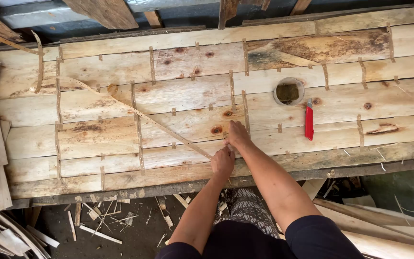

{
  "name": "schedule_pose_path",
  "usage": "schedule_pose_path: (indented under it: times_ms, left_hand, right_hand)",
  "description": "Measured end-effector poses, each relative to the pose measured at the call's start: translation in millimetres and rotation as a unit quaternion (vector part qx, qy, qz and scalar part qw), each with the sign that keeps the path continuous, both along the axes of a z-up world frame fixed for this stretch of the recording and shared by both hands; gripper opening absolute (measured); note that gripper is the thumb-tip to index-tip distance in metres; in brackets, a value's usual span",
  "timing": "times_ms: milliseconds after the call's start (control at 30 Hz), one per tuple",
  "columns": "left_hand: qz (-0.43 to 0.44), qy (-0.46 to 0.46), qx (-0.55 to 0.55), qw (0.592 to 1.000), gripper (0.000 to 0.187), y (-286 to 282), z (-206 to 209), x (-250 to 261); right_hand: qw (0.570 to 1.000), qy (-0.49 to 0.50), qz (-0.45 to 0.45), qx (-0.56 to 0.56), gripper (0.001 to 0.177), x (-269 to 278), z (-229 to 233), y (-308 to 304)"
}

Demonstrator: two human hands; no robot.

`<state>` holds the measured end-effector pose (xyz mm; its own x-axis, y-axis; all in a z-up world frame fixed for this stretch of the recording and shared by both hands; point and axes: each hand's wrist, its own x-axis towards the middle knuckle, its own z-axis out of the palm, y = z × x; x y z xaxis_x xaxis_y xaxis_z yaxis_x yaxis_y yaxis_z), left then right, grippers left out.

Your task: Apply glue and strips of wood to assemble a panel in a workshop.

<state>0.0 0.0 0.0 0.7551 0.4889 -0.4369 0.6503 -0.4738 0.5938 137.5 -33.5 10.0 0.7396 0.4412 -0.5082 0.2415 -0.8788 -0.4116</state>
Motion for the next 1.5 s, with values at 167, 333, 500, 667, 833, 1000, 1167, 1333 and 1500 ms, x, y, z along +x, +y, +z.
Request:
schedule_pose_path:
  times_ms: [167,333,500,667,833,1000,1167,1333,1500]
  left_hand:
    - [-0.184,0.074,0.000,0.980,0.033,-24.0,-20.3,5.3]
    - [-0.148,-0.069,-0.070,0.984,0.024,-22.4,11.1,-12.4]
    - [0.038,-0.056,-0.031,0.997,0.023,20.8,15.3,-19.4]
    - [0.079,-0.231,0.039,0.969,0.020,45.1,4.2,-12.0]
    - [0.087,-0.291,0.068,0.950,0.022,49.7,-14.7,-9.3]
    - [0.097,-0.269,0.056,0.957,0.019,51.0,-13.3,-7.4]
    - [0.098,-0.262,0.056,0.958,0.022,48.9,-4.9,-7.7]
    - [0.099,-0.241,0.058,0.964,0.023,45.7,-4.8,-8.4]
    - [0.099,-0.232,0.065,0.966,0.027,47.2,-6.6,-7.7]
  right_hand:
    - [1.000,0.002,0.015,-0.012,0.080,4.5,-20.0,1.2]
    - [0.999,0.018,0.033,-0.029,0.080,8.5,-12.6,-0.9]
    - [0.989,-0.049,0.114,0.076,0.064,9.3,-46.4,-23.3]
    - [0.981,-0.038,0.103,0.163,0.046,17.2,-76.7,-39.1]
    - [0.989,0.004,0.024,0.143,0.034,14.9,-55.5,-27.4]
    - [0.995,-0.051,0.003,0.089,0.056,11.6,-34.3,-12.5]
    - [0.999,-0.017,0.002,0.031,0.057,18.3,-42.4,-6.4]
    - [0.997,0.032,-0.007,0.075,0.050,22.3,-52.4,-19.5]
    - [0.999,-0.008,-0.037,0.037,0.051,20.9,-53.0,-9.1]
